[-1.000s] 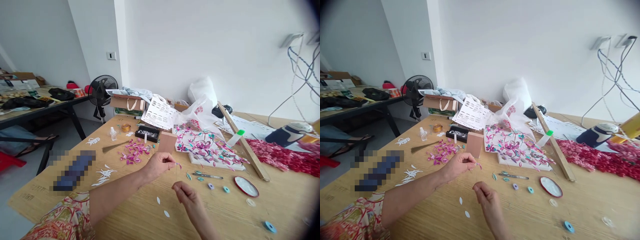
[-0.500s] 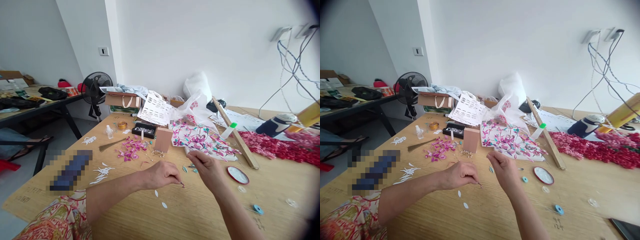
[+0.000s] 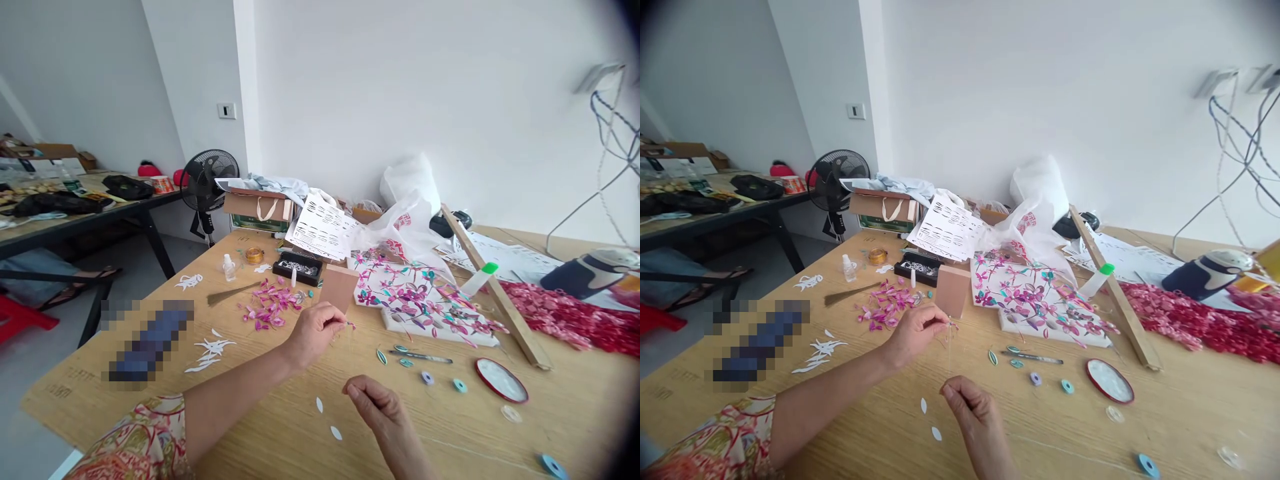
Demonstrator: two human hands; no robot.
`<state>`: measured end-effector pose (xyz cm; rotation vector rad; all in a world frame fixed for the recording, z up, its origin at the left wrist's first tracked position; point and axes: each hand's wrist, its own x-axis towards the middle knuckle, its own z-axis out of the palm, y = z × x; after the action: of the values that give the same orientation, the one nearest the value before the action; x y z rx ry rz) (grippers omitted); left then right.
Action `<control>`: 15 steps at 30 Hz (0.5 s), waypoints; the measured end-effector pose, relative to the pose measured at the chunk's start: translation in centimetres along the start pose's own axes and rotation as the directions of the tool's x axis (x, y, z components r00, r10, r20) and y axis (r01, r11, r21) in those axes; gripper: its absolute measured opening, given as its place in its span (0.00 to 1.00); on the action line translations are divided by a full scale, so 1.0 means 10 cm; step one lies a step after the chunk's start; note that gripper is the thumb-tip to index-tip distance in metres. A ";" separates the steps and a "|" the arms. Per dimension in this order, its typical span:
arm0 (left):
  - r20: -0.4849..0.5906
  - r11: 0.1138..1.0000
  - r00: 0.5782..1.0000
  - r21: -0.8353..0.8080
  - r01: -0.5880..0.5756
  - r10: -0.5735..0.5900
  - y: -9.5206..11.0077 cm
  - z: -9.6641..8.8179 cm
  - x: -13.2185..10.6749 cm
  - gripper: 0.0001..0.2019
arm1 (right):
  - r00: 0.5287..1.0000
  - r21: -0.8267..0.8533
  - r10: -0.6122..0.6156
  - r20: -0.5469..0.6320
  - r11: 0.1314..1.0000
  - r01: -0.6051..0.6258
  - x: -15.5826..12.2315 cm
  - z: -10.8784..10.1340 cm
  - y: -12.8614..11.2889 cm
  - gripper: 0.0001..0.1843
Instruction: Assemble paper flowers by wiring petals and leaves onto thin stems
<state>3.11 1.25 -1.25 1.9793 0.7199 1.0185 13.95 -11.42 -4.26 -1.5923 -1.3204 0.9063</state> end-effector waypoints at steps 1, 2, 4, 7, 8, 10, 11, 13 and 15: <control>0.006 1.000 1.000 0.018 -0.010 0.010 -0.01 0.01 0.00 0.04 | 1.000 -0.018 -0.010 -0.009 1.000 0.010 -0.02 -0.01 -0.03 0.19; 0.018 0.999 1.000 0.028 -0.018 0.017 -0.02 0.02 0.00 0.04 | 1.000 -0.040 -0.022 -0.018 0.999 0.022 -0.04 -0.02 -0.07 0.19; 0.048 0.999 0.998 0.026 -0.031 0.029 -0.04 0.04 0.00 0.05 | 0.998 -0.092 -0.050 -0.036 0.995 0.046 -0.08 -0.04 -0.11 0.18; 0.063 1.000 0.998 -0.008 -0.021 0.022 -0.06 0.07 -0.01 0.05 | 0.994 -0.168 -0.087 -0.058 0.983 0.076 -0.11 -0.07 -0.11 0.18; 0.062 1.000 0.998 -0.024 0.001 0.001 -0.06 0.08 0.00 0.05 | 0.993 -0.190 -0.095 -0.066 0.978 0.080 -0.12 -0.07 -0.10 0.18; 0.062 0.996 0.996 -0.057 0.063 -0.059 -0.06 0.08 0.01 0.04 | 0.991 -0.235 -0.097 -0.094 0.969 0.073 -0.14 -0.06 -0.05 0.18; 0.066 0.992 0.994 -0.078 0.095 -0.090 -0.05 0.08 0.02 0.04 | 0.989 -0.259 -0.096 -0.109 0.964 0.065 -0.15 -0.06 -0.02 0.19; 0.079 0.978 0.986 -0.134 0.158 -0.148 -0.03 0.07 0.05 0.03 | 0.987 -0.311 -0.098 -0.125 0.949 0.055 -0.20 -0.05 0.05 0.19; 0.095 0.959 0.975 -0.185 0.214 -0.199 -0.01 0.05 0.07 0.03 | 0.988 -0.365 -0.107 -0.111 0.929 0.059 -0.26 -0.06 0.14 0.20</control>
<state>3.85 1.61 -1.22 1.7250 0.7393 0.8509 14.54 -14.21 -5.32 -1.8230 -1.5117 0.5155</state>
